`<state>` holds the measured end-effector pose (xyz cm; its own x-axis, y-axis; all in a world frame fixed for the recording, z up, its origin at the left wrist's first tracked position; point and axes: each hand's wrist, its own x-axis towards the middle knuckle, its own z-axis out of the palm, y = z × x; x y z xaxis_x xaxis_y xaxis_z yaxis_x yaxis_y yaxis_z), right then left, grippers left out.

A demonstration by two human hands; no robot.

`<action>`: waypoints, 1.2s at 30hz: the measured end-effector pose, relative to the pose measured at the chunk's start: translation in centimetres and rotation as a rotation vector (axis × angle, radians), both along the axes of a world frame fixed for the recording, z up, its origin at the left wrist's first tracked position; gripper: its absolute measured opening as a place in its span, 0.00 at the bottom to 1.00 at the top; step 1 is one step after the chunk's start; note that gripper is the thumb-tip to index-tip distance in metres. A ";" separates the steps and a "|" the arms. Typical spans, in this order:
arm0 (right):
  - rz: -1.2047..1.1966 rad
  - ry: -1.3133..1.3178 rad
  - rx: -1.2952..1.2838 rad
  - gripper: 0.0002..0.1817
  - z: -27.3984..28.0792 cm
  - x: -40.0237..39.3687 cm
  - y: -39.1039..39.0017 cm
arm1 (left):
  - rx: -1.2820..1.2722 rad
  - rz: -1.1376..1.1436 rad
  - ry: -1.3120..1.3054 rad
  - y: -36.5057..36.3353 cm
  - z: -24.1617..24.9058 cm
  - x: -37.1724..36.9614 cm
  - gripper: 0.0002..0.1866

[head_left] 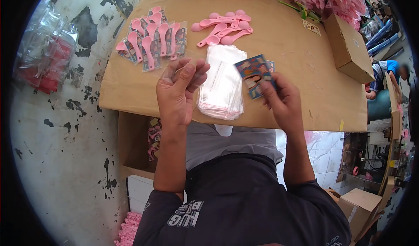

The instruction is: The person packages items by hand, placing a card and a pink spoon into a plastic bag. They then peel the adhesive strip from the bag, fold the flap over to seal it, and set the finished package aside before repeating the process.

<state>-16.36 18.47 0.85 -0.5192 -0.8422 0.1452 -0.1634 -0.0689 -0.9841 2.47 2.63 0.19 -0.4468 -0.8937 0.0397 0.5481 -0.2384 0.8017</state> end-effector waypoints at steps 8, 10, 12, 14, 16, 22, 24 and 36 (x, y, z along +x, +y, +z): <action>0.240 -0.173 0.098 0.11 0.8 1.0 -0.6 | -0.040 -0.043 0.010 1.1 0.0 -1.7 0.11; 0.116 -0.280 -0.017 0.11 0.3 1.4 -0.9 | 0.005 -0.066 -0.010 1.7 0.7 -2.2 0.12; 0.088 -0.274 -0.017 0.11 -0.1 1.5 -0.9 | 0.025 -0.063 0.008 2.1 1.1 -2.6 0.13; 0.063 -0.266 -0.016 0.11 -0.1 1.5 -0.8 | 0.024 -0.066 0.010 2.1 1.2 -2.9 0.13; 0.193 -0.194 0.103 0.12 0.0 1.1 -0.5 | 0.024 -0.071 0.013 2.1 1.1 -3.1 0.14; 0.228 -0.168 0.099 0.14 0.1 0.1 -0.2 | 0.011 -0.201 0.002 2.2 1.2 -3.4 0.15; 0.207 -0.162 0.098 0.14 -0.1 -0.2 -0.1 | -0.024 -0.194 -0.016 2.1 1.1 -3.3 0.15; 0.197 -0.157 0.070 0.11 0.8 0.5 -0.7 | -0.027 -0.198 -0.005 3.6 0.1 -3.8 0.17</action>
